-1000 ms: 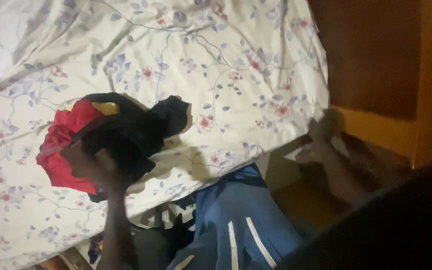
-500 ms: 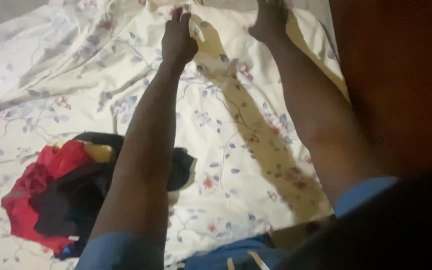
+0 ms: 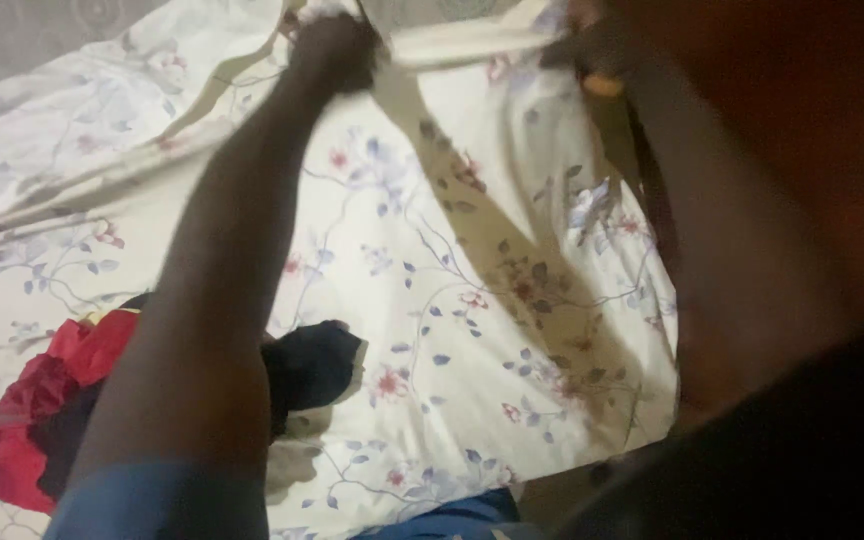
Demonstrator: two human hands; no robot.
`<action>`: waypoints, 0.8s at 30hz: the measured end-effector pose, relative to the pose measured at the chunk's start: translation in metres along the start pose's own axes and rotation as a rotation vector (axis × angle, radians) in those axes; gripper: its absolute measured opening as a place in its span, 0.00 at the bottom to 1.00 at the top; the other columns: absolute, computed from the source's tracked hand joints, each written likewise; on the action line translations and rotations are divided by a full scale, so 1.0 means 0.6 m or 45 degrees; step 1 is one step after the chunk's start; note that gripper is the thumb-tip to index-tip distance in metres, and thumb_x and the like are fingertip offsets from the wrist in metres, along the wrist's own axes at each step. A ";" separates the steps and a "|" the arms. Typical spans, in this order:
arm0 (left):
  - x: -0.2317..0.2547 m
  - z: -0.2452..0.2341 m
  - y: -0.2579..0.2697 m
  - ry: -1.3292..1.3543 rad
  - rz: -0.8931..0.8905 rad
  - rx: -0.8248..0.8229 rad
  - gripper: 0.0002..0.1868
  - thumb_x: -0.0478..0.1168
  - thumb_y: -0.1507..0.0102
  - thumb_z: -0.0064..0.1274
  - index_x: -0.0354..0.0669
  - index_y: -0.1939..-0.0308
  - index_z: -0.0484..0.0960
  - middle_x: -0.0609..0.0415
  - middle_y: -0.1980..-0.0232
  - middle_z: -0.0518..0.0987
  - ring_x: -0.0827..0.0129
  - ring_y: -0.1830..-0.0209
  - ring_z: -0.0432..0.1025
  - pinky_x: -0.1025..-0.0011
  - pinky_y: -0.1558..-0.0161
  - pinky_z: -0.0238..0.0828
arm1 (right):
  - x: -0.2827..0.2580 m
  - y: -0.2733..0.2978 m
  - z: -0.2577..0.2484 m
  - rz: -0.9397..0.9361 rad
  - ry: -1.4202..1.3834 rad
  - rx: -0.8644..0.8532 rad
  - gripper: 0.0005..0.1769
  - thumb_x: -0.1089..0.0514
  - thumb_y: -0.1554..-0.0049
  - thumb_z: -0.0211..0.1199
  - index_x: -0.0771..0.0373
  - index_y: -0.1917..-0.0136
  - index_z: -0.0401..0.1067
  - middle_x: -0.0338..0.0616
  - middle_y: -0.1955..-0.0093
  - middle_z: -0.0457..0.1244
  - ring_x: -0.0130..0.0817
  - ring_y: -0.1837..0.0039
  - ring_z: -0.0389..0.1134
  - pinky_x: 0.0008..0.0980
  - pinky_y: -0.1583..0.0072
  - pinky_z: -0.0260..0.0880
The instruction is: Folding various pieces of laundry on a bed and stacking them.
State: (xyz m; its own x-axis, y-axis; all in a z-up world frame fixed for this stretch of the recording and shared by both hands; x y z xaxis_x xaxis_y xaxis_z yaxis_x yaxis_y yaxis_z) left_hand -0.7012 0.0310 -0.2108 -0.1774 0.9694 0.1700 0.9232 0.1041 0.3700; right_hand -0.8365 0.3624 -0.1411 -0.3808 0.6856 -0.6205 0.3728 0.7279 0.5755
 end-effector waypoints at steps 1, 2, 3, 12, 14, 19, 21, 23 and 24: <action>-0.012 -0.002 0.002 -0.001 -0.004 0.000 0.14 0.39 0.37 0.61 0.44 0.47 0.85 0.43 0.58 0.84 0.56 0.66 0.80 0.58 0.62 0.79 | 0.043 -0.017 0.013 0.040 0.087 0.083 0.35 0.46 0.52 0.73 0.67 0.36 0.72 0.55 0.39 0.69 0.48 0.40 0.70 0.45 0.37 0.69; -0.023 -0.014 0.004 0.099 0.020 0.187 0.12 0.39 0.35 0.60 0.45 0.48 0.85 0.45 0.56 0.85 0.56 0.62 0.81 0.59 0.60 0.79 | 0.085 -0.034 0.024 0.080 0.174 0.166 0.37 0.44 0.51 0.72 0.68 0.36 0.71 0.55 0.38 0.68 0.49 0.40 0.69 0.47 0.36 0.68; -0.040 -0.025 0.005 0.195 0.045 0.374 0.09 0.38 0.34 0.60 0.45 0.49 0.86 0.46 0.55 0.86 0.56 0.59 0.81 0.59 0.58 0.79 | 0.123 -0.055 0.034 0.117 0.256 0.251 0.38 0.43 0.51 0.72 0.69 0.36 0.69 0.56 0.38 0.67 0.50 0.39 0.68 0.48 0.36 0.66; -0.174 0.047 0.095 0.361 -0.196 0.623 0.26 0.37 0.42 0.61 0.40 0.40 0.75 0.40 0.35 0.72 0.45 0.38 0.70 0.53 0.41 0.69 | 0.249 -0.175 0.116 -0.177 -0.252 1.488 0.35 0.50 0.29 0.59 0.62 0.16 0.53 0.55 0.17 0.55 0.51 0.15 0.54 0.52 0.16 0.53; -0.179 0.041 0.104 0.335 -0.312 0.593 0.21 0.35 0.39 0.58 0.43 0.41 0.77 0.41 0.33 0.72 0.45 0.38 0.71 0.52 0.41 0.69 | 0.156 -0.162 0.136 -0.267 0.084 1.459 0.42 0.52 0.35 0.69 0.60 0.15 0.52 0.58 0.15 0.50 0.56 0.14 0.48 0.51 0.17 0.51; -0.270 0.076 0.077 0.138 -0.357 0.802 0.18 0.31 0.40 0.55 0.46 0.47 0.80 0.38 0.29 0.69 0.41 0.40 0.72 0.52 0.44 0.72 | 0.058 -0.158 0.227 -0.172 0.200 1.117 0.61 0.52 0.52 0.81 0.68 0.19 0.45 0.74 0.17 0.35 0.71 0.20 0.39 0.53 0.26 0.50; -0.318 0.108 0.061 0.053 -0.134 1.051 0.25 0.30 0.39 0.55 0.47 0.38 0.79 0.45 0.27 0.71 0.44 0.35 0.73 0.52 0.37 0.73 | 0.080 -0.174 0.282 0.011 0.163 0.972 0.67 0.49 0.58 0.83 0.68 0.20 0.43 0.69 0.22 0.42 0.66 0.23 0.43 0.61 0.28 0.45; -0.294 0.083 0.091 0.134 -0.138 0.983 0.29 0.35 0.41 0.62 0.38 0.36 0.74 0.34 0.28 0.66 0.38 0.38 0.71 0.48 0.43 0.72 | 0.074 -0.162 0.288 0.114 0.150 0.990 0.56 0.49 0.52 0.81 0.66 0.22 0.51 0.66 0.24 0.50 0.64 0.23 0.50 0.58 0.25 0.52; -0.280 0.071 0.108 0.222 -0.149 0.920 0.39 0.41 0.43 0.68 0.28 0.33 0.69 0.22 0.29 0.61 0.31 0.42 0.69 0.43 0.50 0.71 | 0.071 -0.149 0.292 0.210 0.144 1.004 0.46 0.50 0.46 0.79 0.64 0.23 0.59 0.63 0.27 0.58 0.62 0.22 0.56 0.54 0.22 0.58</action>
State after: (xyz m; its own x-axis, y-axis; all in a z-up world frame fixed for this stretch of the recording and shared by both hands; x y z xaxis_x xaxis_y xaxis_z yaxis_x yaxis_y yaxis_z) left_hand -0.5967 -0.1158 -0.2543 -0.2837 0.9000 0.3310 0.8784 0.3824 -0.2868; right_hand -0.7377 0.3244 -0.3119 -0.3366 0.8111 -0.4783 0.9018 0.4239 0.0843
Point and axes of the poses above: each hand's wrist, its own y-axis away from the middle knuckle, its own z-axis out of the palm, x = y × z, the point moved 4 cm from there along -y, towards the middle knuckle
